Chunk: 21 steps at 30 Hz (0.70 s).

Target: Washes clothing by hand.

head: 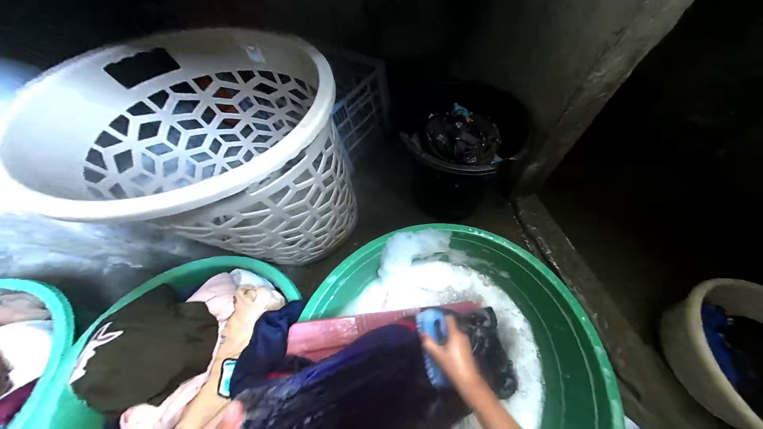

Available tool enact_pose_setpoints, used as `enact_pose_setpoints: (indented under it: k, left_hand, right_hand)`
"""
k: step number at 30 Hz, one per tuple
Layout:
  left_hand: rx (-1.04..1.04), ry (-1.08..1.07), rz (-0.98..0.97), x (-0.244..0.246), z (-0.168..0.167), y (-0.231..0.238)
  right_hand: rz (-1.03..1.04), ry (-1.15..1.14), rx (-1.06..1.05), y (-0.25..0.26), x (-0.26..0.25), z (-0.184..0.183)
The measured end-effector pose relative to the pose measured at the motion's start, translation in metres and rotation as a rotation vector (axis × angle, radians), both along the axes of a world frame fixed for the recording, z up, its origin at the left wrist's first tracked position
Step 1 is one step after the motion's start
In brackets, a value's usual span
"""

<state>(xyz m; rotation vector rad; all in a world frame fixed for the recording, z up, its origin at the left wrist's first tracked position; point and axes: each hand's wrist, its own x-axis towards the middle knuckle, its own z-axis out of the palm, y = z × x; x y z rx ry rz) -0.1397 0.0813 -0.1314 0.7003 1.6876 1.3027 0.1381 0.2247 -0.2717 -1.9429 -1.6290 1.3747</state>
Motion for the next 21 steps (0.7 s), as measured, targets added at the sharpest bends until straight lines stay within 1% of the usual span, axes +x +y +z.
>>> enact_pose_setpoints:
  k: [1,3,4,5,6,7,8,9,10,11,12,13,14,15,16,17,19,20,21]
  left_hand:
    - [-0.01,-0.014,-0.001,0.01,0.01,0.002]
    - [0.064,-0.08,-0.027,0.017,0.029,0.019]
    - [0.119,-0.107,-0.098,0.014,0.036,0.03]
    - [0.166,-0.117,-0.194,0.011,0.037,0.038]
    - [0.158,-0.071,-0.306,0.007,0.028,0.041]
    - [0.072,0.011,-0.4,0.006,0.013,0.038]
    - [-0.059,0.074,-0.464,0.009,-0.007,0.033]
    - [-0.172,0.088,-0.476,0.016,-0.029,0.028]
    - [-0.237,0.087,-0.44,0.025,-0.049,0.026]
    - [-0.267,0.061,-0.344,0.032,-0.061,0.025]
    - [-0.257,0.017,-0.187,0.037,-0.065,0.023]
    - [-0.234,-0.04,-0.008,0.034,-0.063,0.023]
    - [-0.201,-0.098,0.134,0.023,-0.057,0.022]
    - [-0.146,-0.111,0.206,0.01,-0.048,0.019]
    - [-0.077,-0.107,0.226,-0.002,-0.038,0.015]
    - [-0.011,-0.104,0.208,-0.007,-0.028,0.011]
    - [0.031,-0.131,0.211,-0.005,-0.01,0.004]
    - [0.045,-0.169,0.216,-0.004,-0.003,0.009]
    - [0.078,-0.211,0.18,-0.005,0.0,0.017]
  right_hand:
    - [-0.036,-0.101,-0.006,0.005,0.031,-0.013]
    - [-0.088,-0.307,-0.041,0.015,0.091,-0.033]
    - [-0.111,-0.364,-0.054,0.023,0.114,-0.036]
    - [-0.157,-0.369,-0.061,0.028,0.128,-0.034]
    - [-0.228,-0.328,-0.043,0.027,0.13,-0.024]
    - [-0.307,-0.246,0.016,0.02,0.118,-0.01]
    - [-0.351,-0.131,0.088,0.011,0.089,0.009]
    - [-0.336,-0.001,0.137,-0.002,0.047,0.033]
    - [-0.271,0.129,0.153,-0.021,-0.001,0.058]
    - [-0.157,0.219,0.136,-0.046,-0.047,0.08]
    - [-0.019,0.251,0.136,-0.07,-0.085,0.091]
    - [0.093,0.215,0.166,-0.085,-0.107,0.09]
    - [0.153,0.138,0.169,-0.087,-0.111,0.079]
    - [0.158,0.066,0.069,-0.079,-0.098,0.062]
    - [0.101,0.037,-0.041,-0.064,-0.074,0.045]
    - [0.037,-0.004,-0.079,-0.048,-0.044,0.027]
    - [-0.002,-0.205,-0.106,-0.037,0.024,-0.003]
    - [-0.029,-0.296,-0.117,-0.036,0.059,-0.018]
    - [-0.075,-0.355,-0.107,-0.031,0.09,-0.031]
